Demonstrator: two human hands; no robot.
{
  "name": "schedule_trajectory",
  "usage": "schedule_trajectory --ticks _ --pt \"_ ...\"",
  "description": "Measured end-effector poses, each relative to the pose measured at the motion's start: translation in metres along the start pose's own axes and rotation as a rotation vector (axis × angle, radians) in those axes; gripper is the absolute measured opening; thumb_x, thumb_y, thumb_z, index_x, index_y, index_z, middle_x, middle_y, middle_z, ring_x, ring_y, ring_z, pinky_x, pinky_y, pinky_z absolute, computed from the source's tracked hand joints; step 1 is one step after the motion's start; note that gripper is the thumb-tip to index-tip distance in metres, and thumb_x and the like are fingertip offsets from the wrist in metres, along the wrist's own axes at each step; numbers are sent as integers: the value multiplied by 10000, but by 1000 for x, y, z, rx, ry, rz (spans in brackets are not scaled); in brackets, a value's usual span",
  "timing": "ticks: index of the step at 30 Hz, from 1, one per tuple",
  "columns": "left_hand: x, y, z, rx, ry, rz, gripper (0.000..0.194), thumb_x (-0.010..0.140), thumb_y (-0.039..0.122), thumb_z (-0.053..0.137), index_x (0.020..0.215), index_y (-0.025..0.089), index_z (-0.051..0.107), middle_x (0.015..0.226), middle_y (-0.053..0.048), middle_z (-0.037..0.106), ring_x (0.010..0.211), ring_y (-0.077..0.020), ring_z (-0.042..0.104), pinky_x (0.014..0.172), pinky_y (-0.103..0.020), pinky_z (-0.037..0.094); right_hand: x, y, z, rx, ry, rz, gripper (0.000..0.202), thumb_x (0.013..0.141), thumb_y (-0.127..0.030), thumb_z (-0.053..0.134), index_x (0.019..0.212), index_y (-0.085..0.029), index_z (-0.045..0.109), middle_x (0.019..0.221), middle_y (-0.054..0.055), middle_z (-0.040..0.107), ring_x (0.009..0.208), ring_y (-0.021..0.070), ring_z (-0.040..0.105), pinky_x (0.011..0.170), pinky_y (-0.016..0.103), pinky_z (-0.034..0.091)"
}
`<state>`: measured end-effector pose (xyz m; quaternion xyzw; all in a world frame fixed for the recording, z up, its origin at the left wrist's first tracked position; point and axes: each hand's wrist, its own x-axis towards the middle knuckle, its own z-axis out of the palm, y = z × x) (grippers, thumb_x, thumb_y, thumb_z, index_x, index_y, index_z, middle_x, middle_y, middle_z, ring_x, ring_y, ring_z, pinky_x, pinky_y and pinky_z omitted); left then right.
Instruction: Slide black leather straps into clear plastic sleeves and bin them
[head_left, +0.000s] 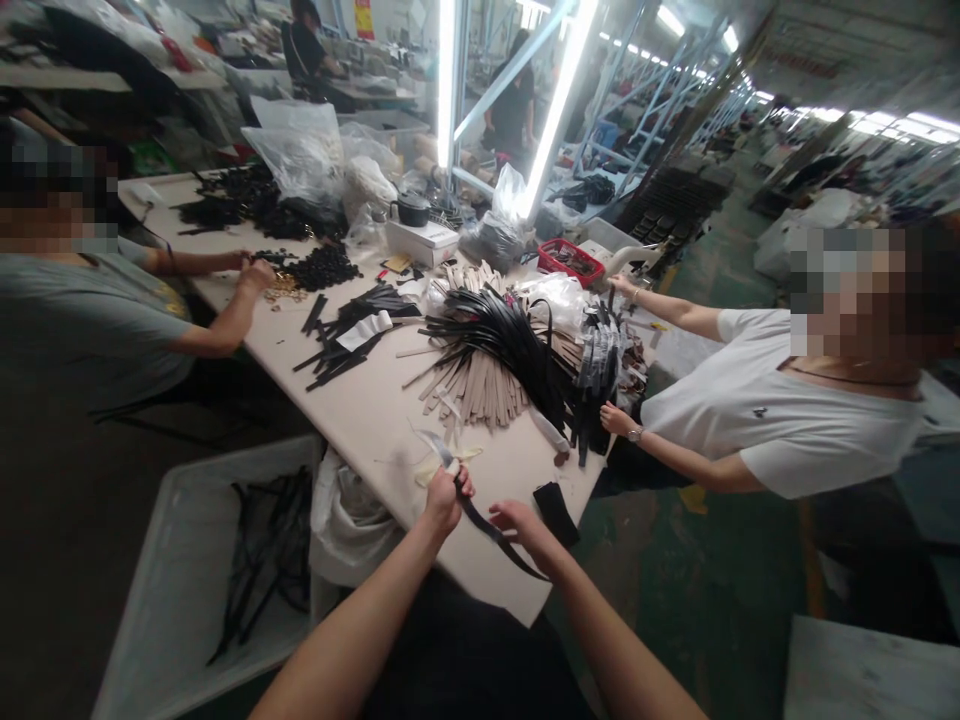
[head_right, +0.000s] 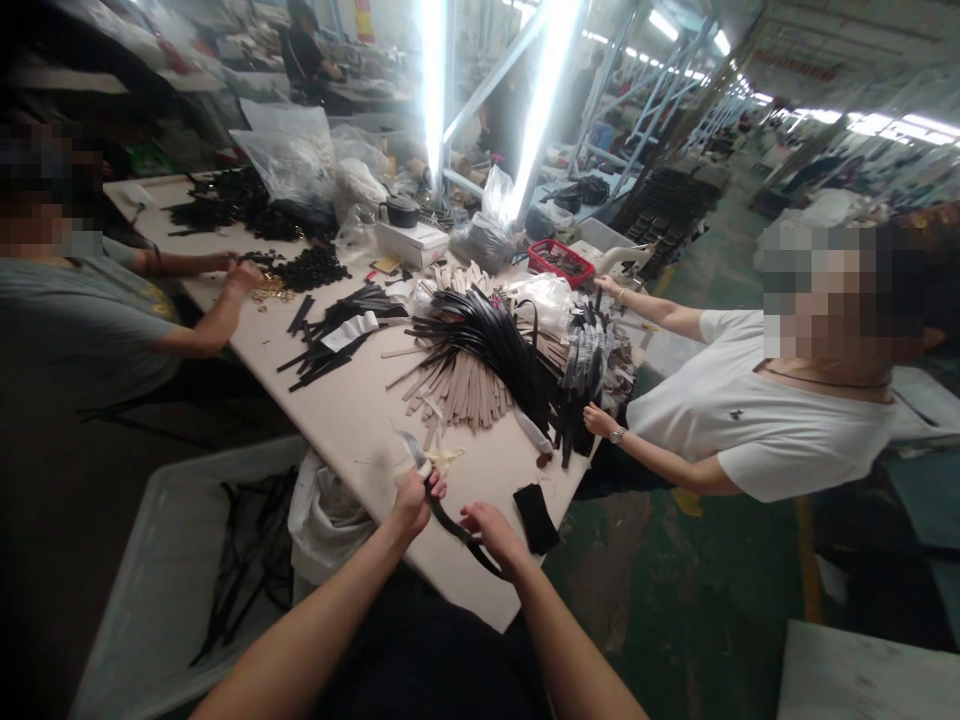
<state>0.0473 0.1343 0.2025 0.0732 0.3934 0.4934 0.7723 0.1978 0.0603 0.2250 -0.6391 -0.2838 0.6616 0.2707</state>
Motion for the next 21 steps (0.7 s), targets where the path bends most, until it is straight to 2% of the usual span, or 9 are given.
schedule_trajectory --ticks 3,5,7,9,11,13,16,18,21 --pt "-27 -21 6 199 -165 -25 228 850 369 642 871 211 479 551 94 447 363 -62 359 412 -198 320 19 -33 8 217 -40 -106 486 899 -600 510 1042 -148 619 870 73 721 735 161 682 694 275 501" --pt "-48 -40 5 323 -226 -58 270 853 442 640 892 207 511 537 82 470 354 -74 368 401 -208 310 32 -61 17 299 -104 -155 519 888 -623 526 1061 -139 603 781 55 698 624 153 652 635 278 501" --pt "-61 -47 1 412 -277 -105 298 808 435 696 913 187 567 560 38 548 405 -110 480 445 -238 385 37 -83 24 312 -103 -243 485 864 -600 582 1031 -144 592 676 4 645 490 112 563 537 240 462" --pt "-61 -30 0 409 -292 -109 330 744 390 759 941 159 629 679 -38 660 581 -174 633 590 -292 494 31 -94 28 269 -80 -327 434 849 -580 608 965 -163 576 581 -51 565 403 74 445 443 198 381" --pt "-51 7 9 299 -232 -43 371 731 393 763 995 150 668 868 -103 725 798 -228 696 749 -339 527 17 -94 31 203 -102 -367 425 863 -599 573 913 -178 556 530 -75 506 365 62 367 384 184 304" --pt "-37 52 31 181 -171 46 397 792 457 703 1046 151 681 995 -135 733 920 -259 697 820 -369 524 -1 -89 36 137 -160 -386 435 895 -616 511 908 -183 546 518 -71 504 352 67 359 360 184 271" --pt "-26 101 71 196 -244 121 392 838 481 678 994 123 699 992 -169 737 959 -300 700 862 -403 517 -24 -84 47 52 -208 -421 435 940 -610 439 960 -188 543 525 -62 528 348 77 385 364 185 287" --pt "-31 107 91 268 -256 167 351 833 460 701 910 117 706 932 -166 744 915 -302 712 833 -392 526 -32 -87 54 5 -151 -449 429 962 -601 403 983 -196 541 531 -60 526 360 86 396 377 193 304" --pt "-50 84 100 349 -232 180 323 844 451 687 854 129 715 904 -154 751 869 -295 717 734 -350 533 -34 -96 58 -74 45 -563 414 980 -571 388 922 -200 564 569 -28 534 444 112 451 439 220 355"
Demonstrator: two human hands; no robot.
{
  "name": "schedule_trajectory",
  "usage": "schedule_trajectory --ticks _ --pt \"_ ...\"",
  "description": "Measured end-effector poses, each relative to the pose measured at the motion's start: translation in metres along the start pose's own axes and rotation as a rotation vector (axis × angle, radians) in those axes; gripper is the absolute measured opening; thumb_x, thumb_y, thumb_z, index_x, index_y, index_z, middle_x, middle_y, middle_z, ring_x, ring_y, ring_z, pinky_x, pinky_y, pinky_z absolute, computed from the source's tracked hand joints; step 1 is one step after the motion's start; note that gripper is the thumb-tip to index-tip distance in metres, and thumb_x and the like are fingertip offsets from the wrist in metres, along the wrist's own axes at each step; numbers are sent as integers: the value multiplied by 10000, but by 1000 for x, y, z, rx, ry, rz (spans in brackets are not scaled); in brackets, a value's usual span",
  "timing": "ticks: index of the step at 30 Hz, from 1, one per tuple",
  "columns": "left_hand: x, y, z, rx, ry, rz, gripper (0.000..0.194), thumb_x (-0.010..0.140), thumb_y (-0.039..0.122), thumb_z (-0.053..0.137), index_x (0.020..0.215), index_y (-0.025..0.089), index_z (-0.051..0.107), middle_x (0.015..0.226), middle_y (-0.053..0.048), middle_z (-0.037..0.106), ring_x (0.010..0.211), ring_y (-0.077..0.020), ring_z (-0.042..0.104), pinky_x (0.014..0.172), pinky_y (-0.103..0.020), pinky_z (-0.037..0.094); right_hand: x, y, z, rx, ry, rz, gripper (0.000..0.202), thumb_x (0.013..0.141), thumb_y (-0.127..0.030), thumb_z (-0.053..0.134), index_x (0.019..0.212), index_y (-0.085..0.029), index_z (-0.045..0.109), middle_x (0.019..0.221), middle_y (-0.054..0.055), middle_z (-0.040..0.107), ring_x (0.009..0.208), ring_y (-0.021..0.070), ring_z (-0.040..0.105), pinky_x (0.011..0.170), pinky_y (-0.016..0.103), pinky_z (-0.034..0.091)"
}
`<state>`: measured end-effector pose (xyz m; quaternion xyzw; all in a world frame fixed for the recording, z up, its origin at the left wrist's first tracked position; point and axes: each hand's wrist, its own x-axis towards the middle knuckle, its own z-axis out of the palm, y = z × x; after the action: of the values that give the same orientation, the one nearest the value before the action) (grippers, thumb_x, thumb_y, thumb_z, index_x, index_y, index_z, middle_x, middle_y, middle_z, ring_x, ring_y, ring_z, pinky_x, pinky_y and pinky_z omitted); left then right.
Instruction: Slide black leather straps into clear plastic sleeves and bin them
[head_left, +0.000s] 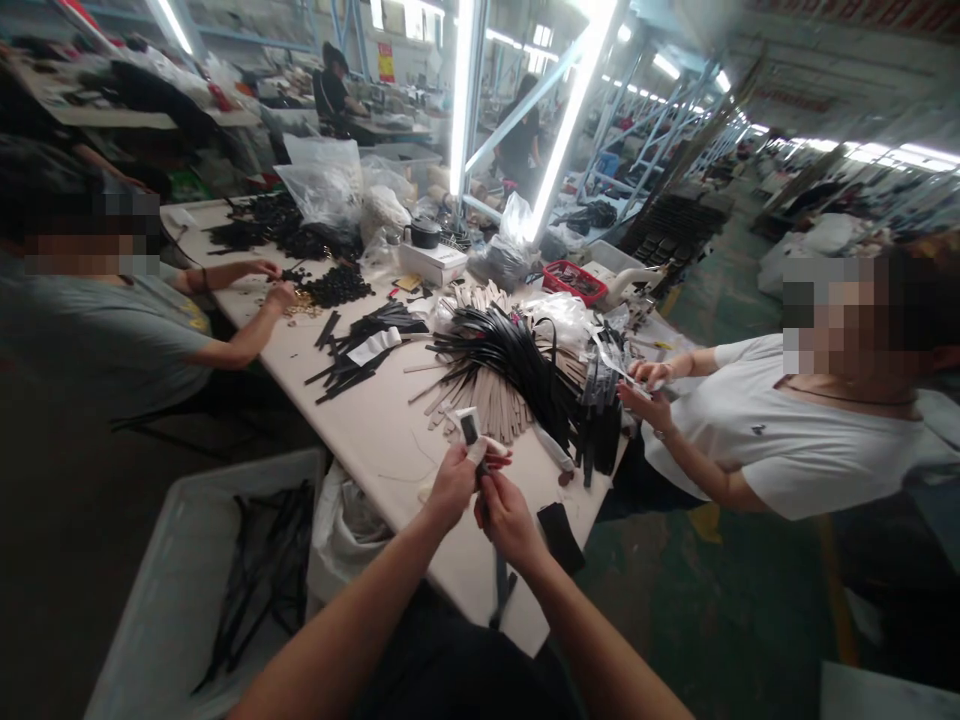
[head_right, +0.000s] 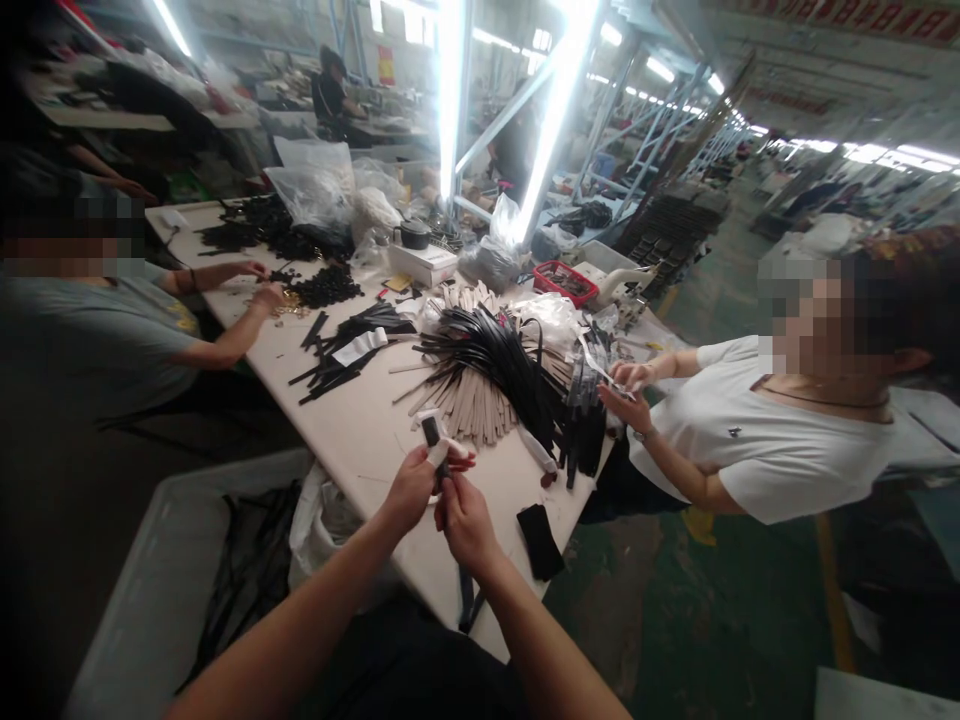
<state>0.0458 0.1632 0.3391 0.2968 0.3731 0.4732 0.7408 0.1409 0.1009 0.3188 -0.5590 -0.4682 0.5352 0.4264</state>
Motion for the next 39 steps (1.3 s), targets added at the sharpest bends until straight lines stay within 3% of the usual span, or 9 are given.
schedule_trajectory --ticks 4,9,15,21,26,28,32,36,39 --pt "-24 -17 2 26 -19 -70 300 851 413 668 948 137 735 948 -153 758 837 -292 714 631 -321 517 0 -3 -4 -134 63 -95 418 997 -536 376 848 -201 577 631 16 572 543 143 512 518 248 388" --pt "-11 4 -4 -99 2 29 391 849 413 675 1139 151 682 1048 -152 748 916 -276 715 744 -341 537 -13 -1 -4 -190 42 -73 429 1020 -537 326 844 -211 543 544 -32 504 482 129 454 525 246 350" --pt "-24 -26 -5 -12 71 -37 425 837 510 644 974 114 713 934 -167 757 696 -237 705 428 -238 402 -13 -2 -5 -244 44 -110 438 1019 -533 331 799 -215 538 584 -6 543 509 142 486 546 261 356" --pt "-21 -12 -7 -102 45 77 402 877 459 618 1136 155 667 1033 -147 752 864 -256 718 659 -309 529 -17 3 -2 -247 37 -85 430 1029 -517 314 872 -212 573 552 -21 531 495 143 490 549 254 363" --pt "-27 -25 -1 -55 66 -20 321 828 445 680 972 158 696 988 -135 758 781 -244 714 580 -289 506 -12 2 -10 -234 19 -88 416 1014 -502 374 1058 -189 645 725 54 643 635 190 588 600 275 427" --pt "-30 -31 -4 -37 98 7 298 830 437 678 929 159 709 965 -125 759 789 -240 707 624 -301 520 -7 -5 -20 -243 3 -118 400 999 -490 421 1085 -186 665 820 79 675 759 217 625 697 303 481" --pt "-24 -30 -13 90 80 104 233 827 377 695 910 163 737 958 -95 752 923 -253 681 804 -319 516 20 -39 -36 -333 174 -282 349 951 -438 548 1168 -200 684 1170 121 645 1092 252 580 932 360 462" --pt "-12 -37 -26 285 91 208 258 833 351 658 987 160 739 897 -54 743 892 -236 648 816 -321 494 55 -70 -32 -436 -68 -368 267 937 -386 607 842 -192 764 901 61 679 909 196 604 849 298 452" --pt "-8 -57 -43 437 26 232 242 834 328 629 946 147 742 855 -53 732 858 -221 634 827 -330 486 65 -83 -27 -425 -66 -418 279 935 -346 627 745 -174 737 805 33 657 815 156 586 761 250 434"
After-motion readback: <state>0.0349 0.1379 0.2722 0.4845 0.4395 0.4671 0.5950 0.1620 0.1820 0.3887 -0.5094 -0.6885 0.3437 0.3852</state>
